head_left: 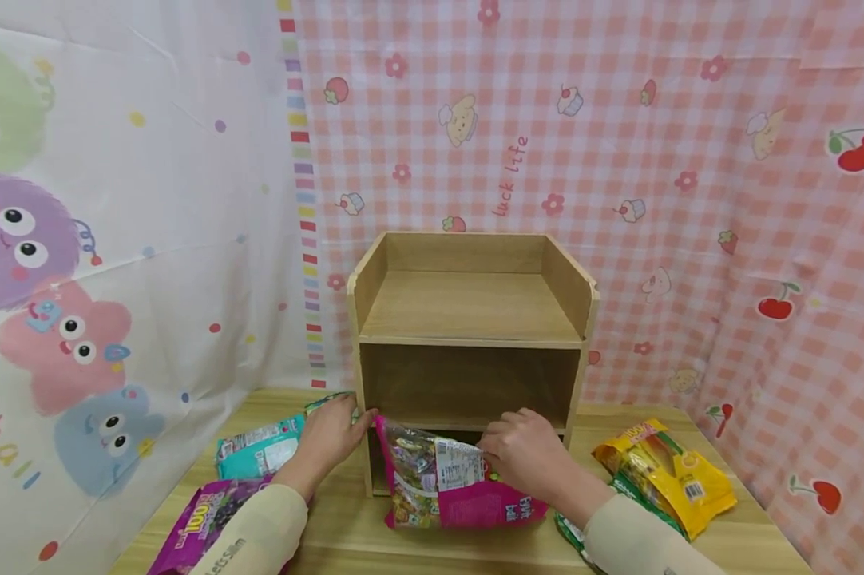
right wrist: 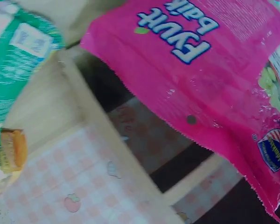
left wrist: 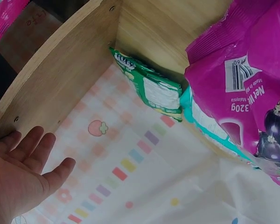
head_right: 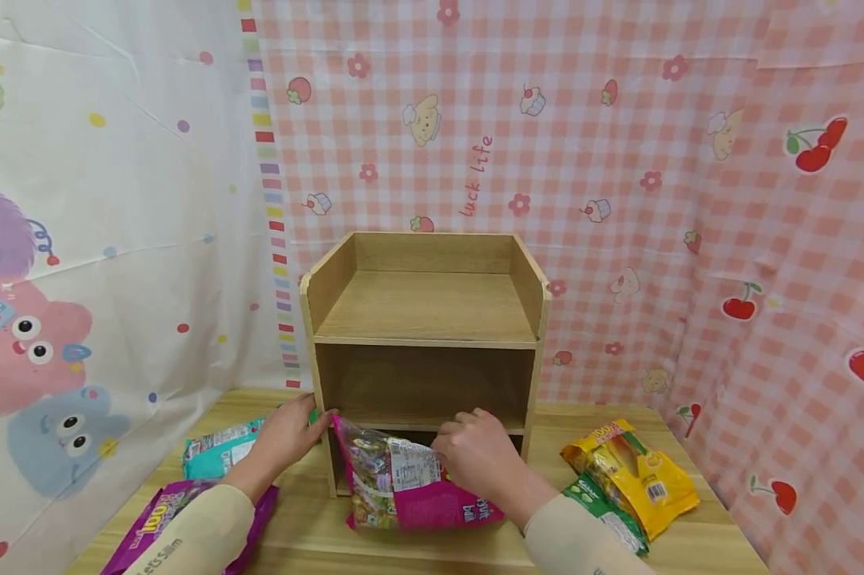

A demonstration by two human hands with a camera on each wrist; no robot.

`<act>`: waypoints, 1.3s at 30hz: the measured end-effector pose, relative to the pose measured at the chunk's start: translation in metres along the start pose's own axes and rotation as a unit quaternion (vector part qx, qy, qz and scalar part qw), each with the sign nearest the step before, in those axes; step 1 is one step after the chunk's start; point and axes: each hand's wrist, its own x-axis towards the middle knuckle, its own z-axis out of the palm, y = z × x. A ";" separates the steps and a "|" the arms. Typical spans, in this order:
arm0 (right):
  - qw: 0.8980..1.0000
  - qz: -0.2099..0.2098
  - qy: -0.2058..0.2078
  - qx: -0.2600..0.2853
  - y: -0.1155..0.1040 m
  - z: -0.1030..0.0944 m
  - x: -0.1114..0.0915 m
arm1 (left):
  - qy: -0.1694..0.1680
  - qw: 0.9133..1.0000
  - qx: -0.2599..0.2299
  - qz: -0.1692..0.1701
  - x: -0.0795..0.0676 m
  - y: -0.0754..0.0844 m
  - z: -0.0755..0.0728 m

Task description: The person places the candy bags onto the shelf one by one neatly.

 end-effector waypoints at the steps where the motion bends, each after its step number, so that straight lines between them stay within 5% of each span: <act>1: 1.000 -0.001 0.001 -0.005 0.001 0.001 -0.003 | 0.000 1.000 0.001 0.000 0.000 0.000 0.000; 4: 1.000 -0.004 -0.017 0.001 0.002 0.002 -0.011 | 0.008 1.000 -0.001 0.005 0.001 0.001 0.000; 9: 0.992 0.035 -0.106 0.059 0.002 -0.005 -0.008 | 0.019 1.000 -0.002 0.010 0.002 0.002 -0.001; 14: 0.967 0.097 -0.207 0.114 -0.002 -0.016 0.002 | 0.012 1.000 -0.005 0.007 0.001 0.001 -0.001; 17: 0.957 0.122 -0.245 0.100 -0.005 -0.020 0.007 | 0.008 1.000 -0.008 0.006 0.001 0.001 0.000; 22: 0.925 0.180 -0.325 0.082 -0.008 -0.024 0.012 | -0.003 1.000 -0.002 0.001 0.000 0.000 0.001; 26: 0.911 0.169 -0.374 0.038 -0.015 -0.021 0.012 | -0.014 1.000 0.005 -0.007 0.000 0.000 0.000; 31: 0.921 0.119 -0.369 -0.039 -0.026 -0.012 0.010 | -0.014 1.000 0.005 -0.007 0.000 0.000 0.000; 39: 0.969 0.091 -0.202 -0.107 -0.034 0.010 -0.009 | -0.010 1.000 0.006 -0.002 0.001 0.000 -0.001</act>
